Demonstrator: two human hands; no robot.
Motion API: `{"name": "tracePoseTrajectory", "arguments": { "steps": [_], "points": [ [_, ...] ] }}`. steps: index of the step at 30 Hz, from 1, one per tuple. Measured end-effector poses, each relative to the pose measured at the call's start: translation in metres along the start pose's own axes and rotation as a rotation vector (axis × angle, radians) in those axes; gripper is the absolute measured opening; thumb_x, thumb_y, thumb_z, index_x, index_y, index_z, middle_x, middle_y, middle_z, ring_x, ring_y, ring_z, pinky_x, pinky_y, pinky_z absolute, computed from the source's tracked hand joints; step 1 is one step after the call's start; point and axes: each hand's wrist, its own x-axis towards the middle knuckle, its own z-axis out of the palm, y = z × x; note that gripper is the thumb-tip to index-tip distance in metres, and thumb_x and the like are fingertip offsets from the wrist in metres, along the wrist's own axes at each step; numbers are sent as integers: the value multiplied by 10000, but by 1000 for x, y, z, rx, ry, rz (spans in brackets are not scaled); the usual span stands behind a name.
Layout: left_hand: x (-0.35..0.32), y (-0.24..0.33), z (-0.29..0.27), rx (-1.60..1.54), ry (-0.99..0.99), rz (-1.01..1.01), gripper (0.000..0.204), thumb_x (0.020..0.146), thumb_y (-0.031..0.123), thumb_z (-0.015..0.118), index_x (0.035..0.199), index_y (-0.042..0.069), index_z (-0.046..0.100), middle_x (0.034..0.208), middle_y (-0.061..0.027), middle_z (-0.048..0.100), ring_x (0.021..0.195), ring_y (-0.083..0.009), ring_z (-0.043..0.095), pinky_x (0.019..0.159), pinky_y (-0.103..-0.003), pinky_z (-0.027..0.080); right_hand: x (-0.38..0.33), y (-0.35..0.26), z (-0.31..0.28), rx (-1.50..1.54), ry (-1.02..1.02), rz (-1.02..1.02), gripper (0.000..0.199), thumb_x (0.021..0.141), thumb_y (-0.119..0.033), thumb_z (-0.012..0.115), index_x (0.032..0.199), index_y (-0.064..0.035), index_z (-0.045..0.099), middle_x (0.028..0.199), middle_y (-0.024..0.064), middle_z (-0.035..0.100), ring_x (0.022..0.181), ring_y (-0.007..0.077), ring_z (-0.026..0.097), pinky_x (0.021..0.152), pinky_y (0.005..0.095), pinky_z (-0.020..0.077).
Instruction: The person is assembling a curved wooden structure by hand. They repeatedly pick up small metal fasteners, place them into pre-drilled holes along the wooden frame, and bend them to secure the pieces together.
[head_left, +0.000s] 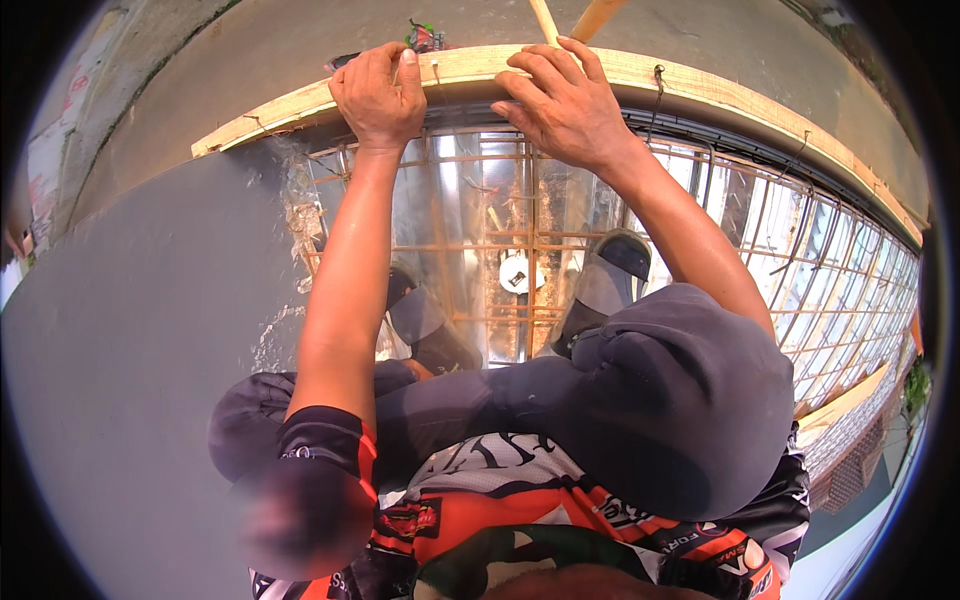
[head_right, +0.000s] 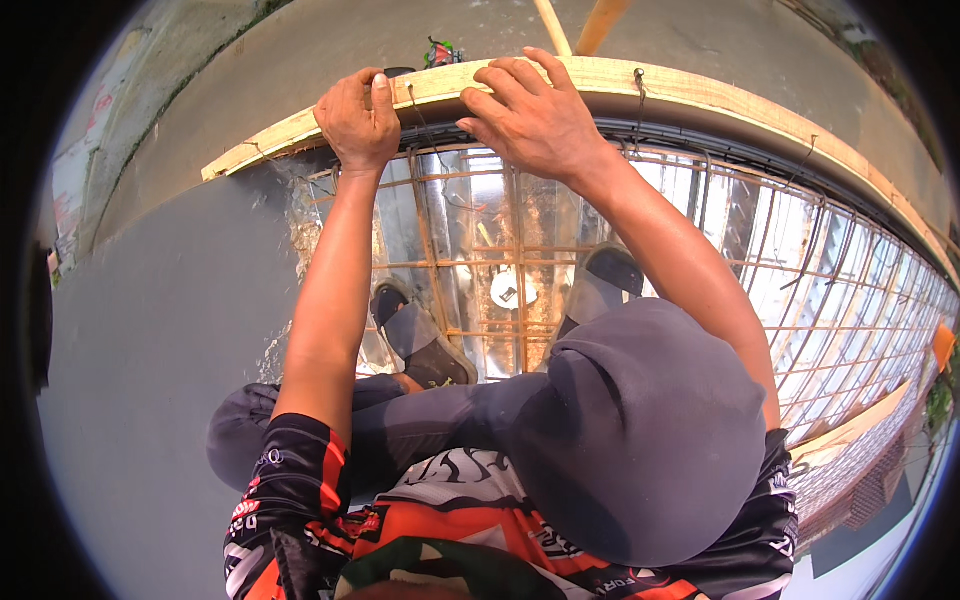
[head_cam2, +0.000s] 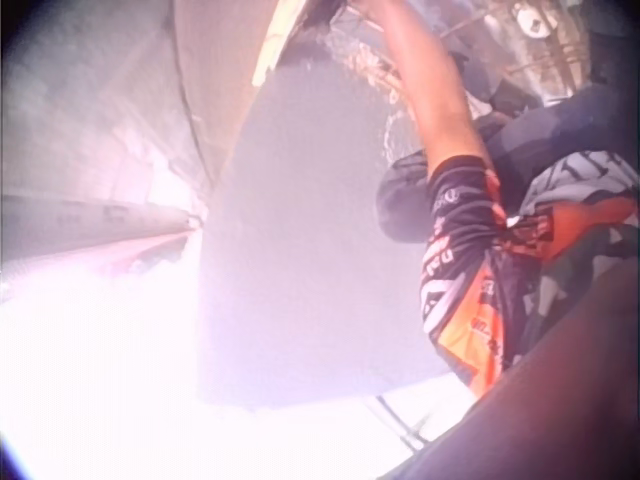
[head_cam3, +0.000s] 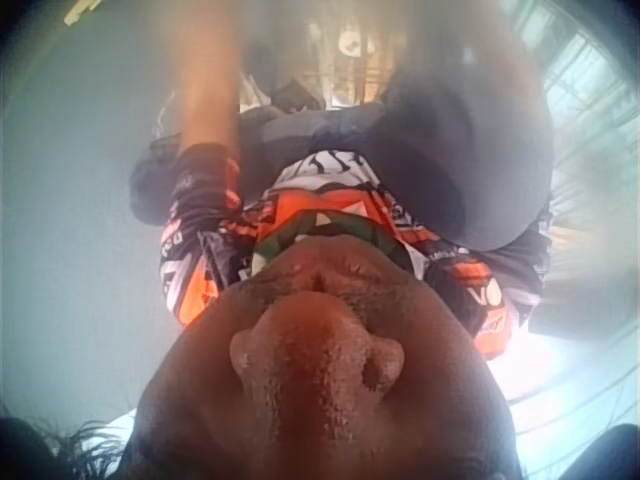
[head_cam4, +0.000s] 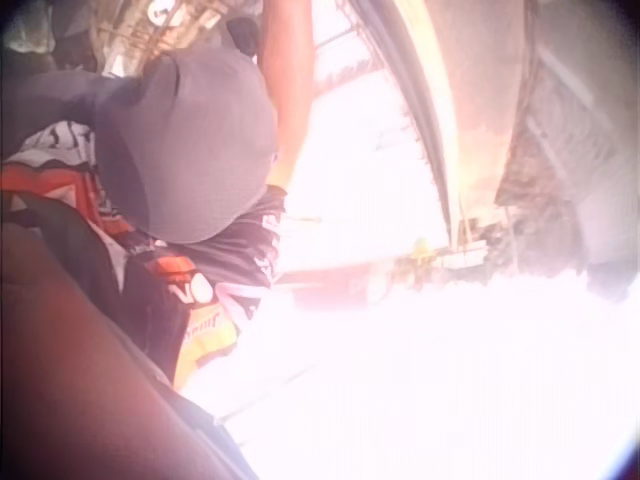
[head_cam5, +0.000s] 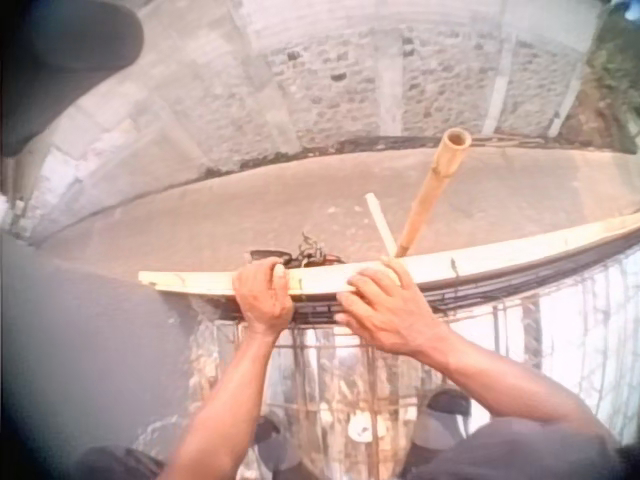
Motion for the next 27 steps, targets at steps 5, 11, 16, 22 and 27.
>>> {"name": "tracePoseTrajectory", "arguments": {
  "steps": [5, 11, 16, 22, 27],
  "points": [
    [7, 2, 35, 92, 211, -51, 361, 1115, 323, 518, 989, 148, 807, 812, 8, 749, 828, -234, 712, 946, -423, 419, 13, 23, 16, -121, 93, -63, 387, 1036, -557, 693, 1211, -214, 731, 1196, -3, 698, 1213, 187, 641, 1158, 492, 396],
    [5, -3, 34, 131, 99, -139, 454, 1133, 354, 457, 889, 180, 798, 785, -10, 754, 755, -274, 701, 894, -430, 415, 23, 32, 18, 91, -35, -58, 422, 964, -431, 753, 1272, -144, 714, 1087, 65, 649, 1124, 278, 604, 1121, 530, 412],
    [1, -12, 14, -76, 63, -66, 343, 1107, 413, 587, 1048, 134, 777, 1018, -50, 770, 1037, -270, 695, 1002, -462, 407, 8, -1, -7, 71, -43, 16, 266, 1052, -401, 710, 1065, -135, 701, 1030, 43, 711, 1028, 245, 670, 957, 452, 494],
    [-26, -2, -33, 122, -326, 150, 895, 870, 721, 817, 1524, 148, 609, 1537, -94, 595, 1508, -296, 493, 1289, -590, 233, -24, -94, -23, 409, -753, 139, 389, 1088, -368, 651, 1185, 7, 691, 981, 200, 795, 996, 353, 776, 903, 525, 543],
    [-22, -5, -18, 182, -374, 124, 899, 870, 729, 816, 1575, 220, 584, 1573, -38, 587, 1571, -293, 433, 1277, -674, 164, -38, -109, -10, 932, -763, 557, 468, 1139, -322, 544, 1379, 73, 622, 895, 197, 798, 1026, 412, 781, 964, 527, 571]
  ]
}}
